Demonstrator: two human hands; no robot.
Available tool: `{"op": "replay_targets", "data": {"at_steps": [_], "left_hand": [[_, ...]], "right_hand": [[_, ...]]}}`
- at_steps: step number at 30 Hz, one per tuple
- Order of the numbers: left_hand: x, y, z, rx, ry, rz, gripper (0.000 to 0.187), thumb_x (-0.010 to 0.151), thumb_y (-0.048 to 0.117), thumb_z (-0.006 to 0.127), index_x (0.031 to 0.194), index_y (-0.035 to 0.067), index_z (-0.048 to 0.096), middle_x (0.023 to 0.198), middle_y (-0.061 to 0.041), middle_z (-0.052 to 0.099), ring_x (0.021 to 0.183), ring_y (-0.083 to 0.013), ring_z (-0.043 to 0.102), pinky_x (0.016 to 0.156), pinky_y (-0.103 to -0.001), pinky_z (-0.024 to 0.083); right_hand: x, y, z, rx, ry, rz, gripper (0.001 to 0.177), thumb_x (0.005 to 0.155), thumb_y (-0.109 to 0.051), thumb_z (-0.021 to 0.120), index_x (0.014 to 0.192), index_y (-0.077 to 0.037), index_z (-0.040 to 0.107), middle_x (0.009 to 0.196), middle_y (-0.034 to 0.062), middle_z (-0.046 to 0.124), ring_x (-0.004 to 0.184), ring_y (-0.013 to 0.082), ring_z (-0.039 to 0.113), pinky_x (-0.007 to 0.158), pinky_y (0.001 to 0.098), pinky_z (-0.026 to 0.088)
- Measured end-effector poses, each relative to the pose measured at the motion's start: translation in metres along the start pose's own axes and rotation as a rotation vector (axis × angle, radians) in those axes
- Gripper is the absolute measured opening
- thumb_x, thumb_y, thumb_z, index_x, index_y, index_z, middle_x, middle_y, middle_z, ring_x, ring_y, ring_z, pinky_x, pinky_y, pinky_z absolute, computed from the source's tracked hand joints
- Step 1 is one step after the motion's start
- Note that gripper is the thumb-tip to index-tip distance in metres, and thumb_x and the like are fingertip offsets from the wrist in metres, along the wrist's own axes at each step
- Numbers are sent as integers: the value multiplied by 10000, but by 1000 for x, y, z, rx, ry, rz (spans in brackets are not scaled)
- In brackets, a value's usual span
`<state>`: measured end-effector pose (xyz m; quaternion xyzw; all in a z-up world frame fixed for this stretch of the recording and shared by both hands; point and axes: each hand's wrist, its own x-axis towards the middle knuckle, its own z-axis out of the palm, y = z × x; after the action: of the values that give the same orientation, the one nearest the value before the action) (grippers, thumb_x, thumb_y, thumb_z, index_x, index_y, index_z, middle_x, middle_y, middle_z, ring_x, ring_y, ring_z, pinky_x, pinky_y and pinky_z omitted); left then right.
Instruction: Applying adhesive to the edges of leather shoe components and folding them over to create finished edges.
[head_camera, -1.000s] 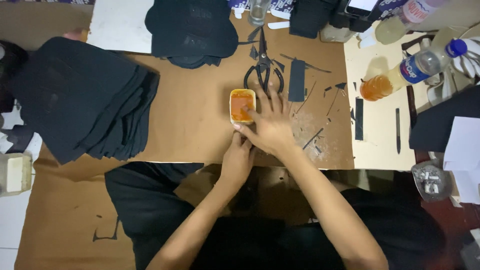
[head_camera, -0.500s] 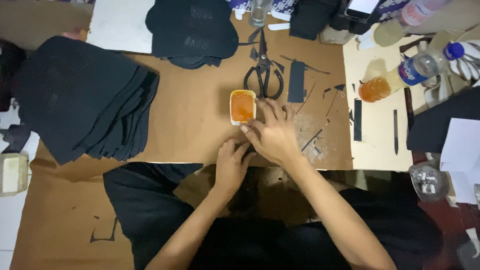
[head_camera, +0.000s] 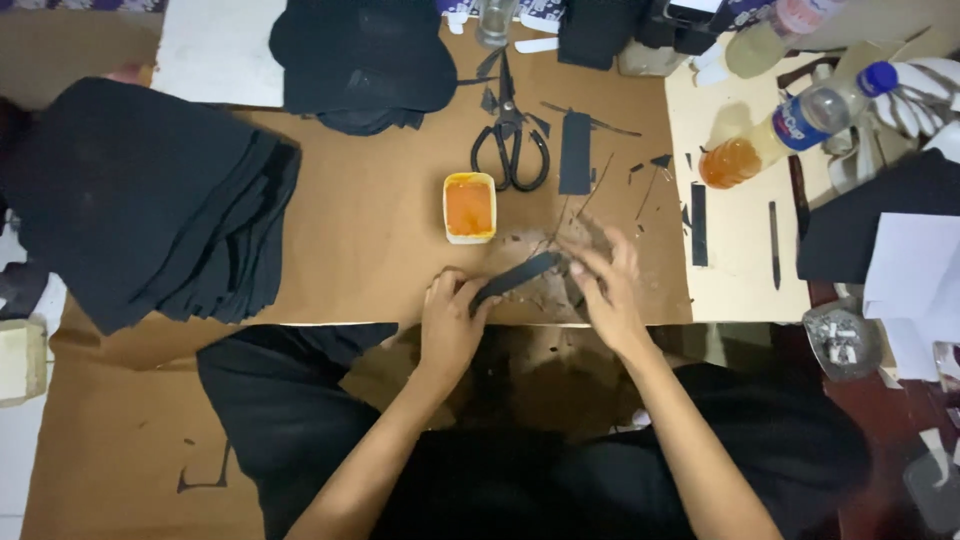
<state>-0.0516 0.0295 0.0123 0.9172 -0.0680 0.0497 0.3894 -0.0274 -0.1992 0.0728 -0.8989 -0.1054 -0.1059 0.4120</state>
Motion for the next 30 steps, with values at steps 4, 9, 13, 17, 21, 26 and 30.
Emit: {"op": "replay_targets", "data": {"at_steps": [4, 9, 13, 17, 21, 26, 30], "left_hand": [[-2, 2, -2, 16, 2, 0, 264, 909, 287, 791, 1082, 97, 729, 1032, -97, 571, 968, -335, 635, 851, -425, 512], [0, 1, -2, 17, -10, -28, 272, 927, 309, 777, 1086, 92, 736, 1057, -107, 577, 982, -329, 639, 867, -416, 511], [0, -1, -1, -7, 22, -7, 262, 907, 298, 797, 1079, 109, 740, 1026, -97, 584, 970, -335, 648, 861, -423, 514], [2, 5, -7, -9, 22, -10, 246, 912, 263, 803, 1070, 82, 750, 1010, -106, 587, 942, -333, 654, 856, -411, 516], [1, 2, -4, 8, 23, 8, 265, 909, 301, 800, 1076, 102, 745, 1028, -90, 582, 960, -316, 652, 856, -410, 516], [1, -3, 1, -20, 29, 8, 229, 912, 253, 807, 1059, 91, 738, 999, -95, 572, 933, -328, 649, 832, -408, 507], [5, -1, -4, -38, 43, 16, 244, 904, 248, 807, 1067, 78, 743, 1028, -109, 589, 968, -348, 655, 847, -418, 514]], "right_hand": [[-25, 23, 7, -29, -214, 234, 401, 1070, -361, 462, 1442, -317, 606, 1611, 233, 236, 1513, 535, 57, 1145, 740, 75], [-22, 12, 16, -241, -281, 243, 432, 1040, -325, 501, 1457, -422, 565, 1674, 170, 191, 1555, 459, 54, 1157, 681, 113], [-31, 12, 25, -624, -231, 70, 448, 1018, -372, 531, 1464, -402, 558, 1657, 162, 252, 1532, 450, 158, 1095, 671, 220], [-27, 9, 28, -887, -120, -80, 433, 982, -433, 574, 1405, -358, 628, 1644, 154, 327, 1495, 413, 250, 1082, 605, 270], [-22, 9, 9, -981, -79, -263, 355, 960, -433, 598, 1289, -347, 699, 1594, 106, 442, 1468, 376, 354, 1054, 543, 324], [-10, 26, 1, -957, -28, -305, 294, 965, -484, 513, 1149, -334, 685, 1568, 82, 431, 1465, 360, 325, 1060, 542, 294], [-12, 34, 18, -861, -125, -266, 449, 1013, -468, 440, 1436, -394, 569, 1656, 110, 329, 1537, 394, 240, 1095, 594, 279]]}}
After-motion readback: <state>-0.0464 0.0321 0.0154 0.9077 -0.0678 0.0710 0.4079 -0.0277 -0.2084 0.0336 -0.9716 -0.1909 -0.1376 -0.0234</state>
